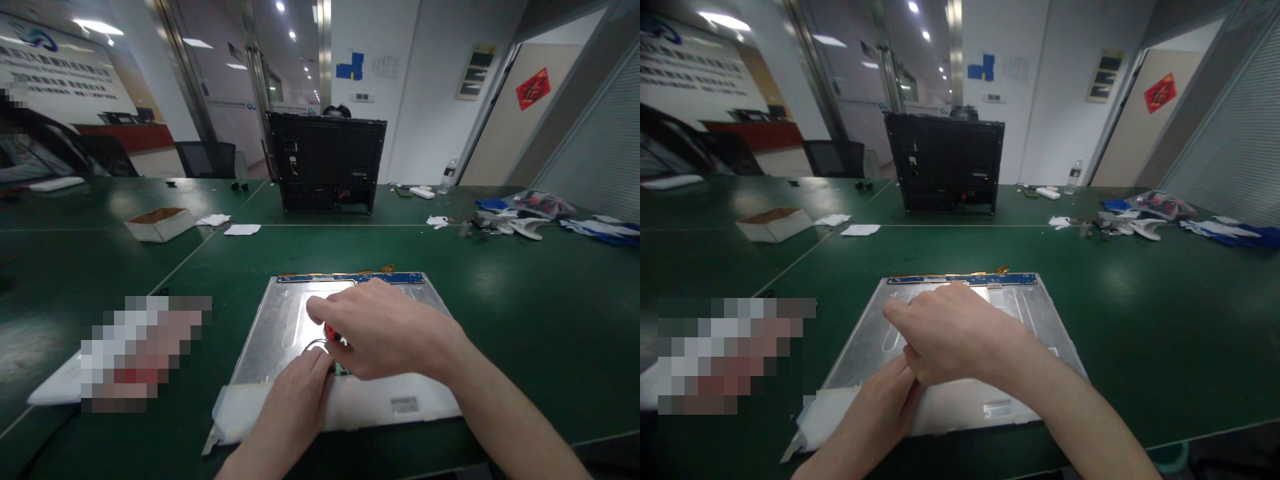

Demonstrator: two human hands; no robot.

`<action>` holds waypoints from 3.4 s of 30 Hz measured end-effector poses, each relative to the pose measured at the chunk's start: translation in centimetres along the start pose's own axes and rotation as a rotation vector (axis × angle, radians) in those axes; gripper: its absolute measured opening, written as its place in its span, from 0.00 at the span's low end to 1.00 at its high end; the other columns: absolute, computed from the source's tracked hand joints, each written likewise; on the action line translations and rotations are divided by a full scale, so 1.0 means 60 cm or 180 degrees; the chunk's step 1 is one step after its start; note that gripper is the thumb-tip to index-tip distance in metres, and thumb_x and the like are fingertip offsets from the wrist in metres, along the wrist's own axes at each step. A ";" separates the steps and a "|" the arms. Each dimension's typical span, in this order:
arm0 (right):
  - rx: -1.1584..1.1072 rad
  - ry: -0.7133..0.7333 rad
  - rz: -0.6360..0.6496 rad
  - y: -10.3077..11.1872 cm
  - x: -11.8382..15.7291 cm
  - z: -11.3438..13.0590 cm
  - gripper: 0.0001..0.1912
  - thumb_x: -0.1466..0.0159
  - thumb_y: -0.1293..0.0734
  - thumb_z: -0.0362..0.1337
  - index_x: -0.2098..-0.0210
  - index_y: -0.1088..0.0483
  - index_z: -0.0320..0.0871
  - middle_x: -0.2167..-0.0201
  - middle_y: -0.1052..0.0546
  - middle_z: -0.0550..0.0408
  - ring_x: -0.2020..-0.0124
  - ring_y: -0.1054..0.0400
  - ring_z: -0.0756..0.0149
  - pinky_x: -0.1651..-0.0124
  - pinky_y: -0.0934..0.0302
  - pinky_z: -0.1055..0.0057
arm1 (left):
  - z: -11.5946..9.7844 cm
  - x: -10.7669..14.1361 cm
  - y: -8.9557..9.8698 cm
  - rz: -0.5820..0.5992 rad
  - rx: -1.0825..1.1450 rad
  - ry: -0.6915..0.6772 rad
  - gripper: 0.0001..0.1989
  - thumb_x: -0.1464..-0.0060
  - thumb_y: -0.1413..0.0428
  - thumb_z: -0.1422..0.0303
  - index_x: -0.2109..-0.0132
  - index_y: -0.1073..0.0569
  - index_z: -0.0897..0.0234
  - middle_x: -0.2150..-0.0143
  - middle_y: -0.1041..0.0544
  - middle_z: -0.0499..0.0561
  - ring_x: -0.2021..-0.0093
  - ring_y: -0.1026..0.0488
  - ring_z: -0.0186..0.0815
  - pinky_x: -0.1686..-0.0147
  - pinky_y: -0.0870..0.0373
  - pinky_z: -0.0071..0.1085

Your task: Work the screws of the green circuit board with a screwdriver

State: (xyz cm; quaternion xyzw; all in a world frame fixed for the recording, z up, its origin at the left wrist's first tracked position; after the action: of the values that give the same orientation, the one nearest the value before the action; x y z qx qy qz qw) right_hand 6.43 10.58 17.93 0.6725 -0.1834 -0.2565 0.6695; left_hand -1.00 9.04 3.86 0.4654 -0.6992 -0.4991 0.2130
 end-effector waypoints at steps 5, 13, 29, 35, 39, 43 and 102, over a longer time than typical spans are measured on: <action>0.0065 -0.0093 -0.0004 0.000 -0.005 -0.003 0.12 0.36 0.38 0.47 0.66 0.33 0.44 0.74 0.25 0.57 0.74 0.32 0.66 0.78 0.61 0.70 | 0.007 0.001 -0.003 -0.0011 -0.0136 0.0082 0.11 0.44 0.54 0.77 0.59 0.29 0.63 0.59 0.24 0.56 0.58 0.26 0.44 0.60 0.29 0.39; 0.0062 -0.0065 -0.0023 -0.001 0.000 -0.001 0.09 0.39 0.36 0.39 0.60 0.35 0.43 0.71 0.23 0.55 0.75 0.32 0.65 0.79 0.59 0.70 | 0.005 -0.001 -0.003 -0.0094 -0.0086 0.0006 0.11 0.45 0.54 0.78 0.59 0.29 0.63 0.59 0.23 0.56 0.59 0.25 0.43 0.60 0.28 0.37; -0.0023 -0.0034 0.0116 0.000 -0.001 0.000 0.12 0.37 0.37 0.45 0.61 0.34 0.43 0.70 0.23 0.55 0.71 0.30 0.64 0.77 0.56 0.71 | 0.004 0.000 -0.002 -0.0114 -0.0225 -0.0013 0.12 0.45 0.56 0.78 0.61 0.29 0.64 0.62 0.24 0.56 0.60 0.26 0.43 0.61 0.29 0.38; 0.0081 -0.0171 0.0034 0.003 -0.004 -0.004 0.08 0.36 0.38 0.41 0.66 0.32 0.43 0.72 0.23 0.55 0.73 0.31 0.65 0.76 0.57 0.70 | 0.005 0.002 -0.002 0.0007 -0.0095 0.0051 0.12 0.44 0.55 0.77 0.58 0.30 0.63 0.59 0.24 0.56 0.59 0.26 0.43 0.62 0.29 0.37; 0.0014 -0.0020 0.0006 0.003 0.001 0.002 0.09 0.41 0.36 0.37 0.61 0.35 0.42 0.71 0.24 0.55 0.74 0.32 0.66 0.78 0.58 0.70 | 0.002 0.000 0.001 -0.0032 -0.0090 0.0017 0.11 0.44 0.55 0.78 0.59 0.29 0.64 0.60 0.24 0.56 0.60 0.25 0.44 0.61 0.28 0.38; -0.0042 -0.0019 0.0018 0.001 -0.001 0.001 0.12 0.38 0.36 0.44 0.60 0.34 0.43 0.71 0.23 0.55 0.72 0.30 0.63 0.77 0.56 0.71 | -0.001 -0.002 0.001 -0.0046 -0.0205 0.0004 0.12 0.46 0.54 0.80 0.61 0.29 0.64 0.62 0.24 0.56 0.60 0.25 0.44 0.60 0.28 0.38; -0.0034 0.0066 0.0142 -0.003 0.001 0.003 0.09 0.40 0.35 0.38 0.61 0.35 0.43 0.69 0.23 0.56 0.72 0.31 0.65 0.78 0.56 0.70 | 0.000 -0.002 -0.001 -0.0058 -0.0173 -0.0059 0.11 0.45 0.56 0.78 0.61 0.30 0.64 0.62 0.25 0.56 0.61 0.26 0.43 0.62 0.28 0.38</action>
State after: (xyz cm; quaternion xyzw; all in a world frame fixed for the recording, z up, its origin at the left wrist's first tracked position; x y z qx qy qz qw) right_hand 6.35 10.39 17.73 0.6673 -0.1901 -0.2355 0.6805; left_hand -0.91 9.11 3.84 0.4613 -0.6830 -0.5241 0.2145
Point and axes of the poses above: each hand's wrist, its own x-axis away from the middle knuckle, its own y-axis out of the back of the hand, z = x × y, the point moved 7 cm from there along -x, towards the middle knuckle
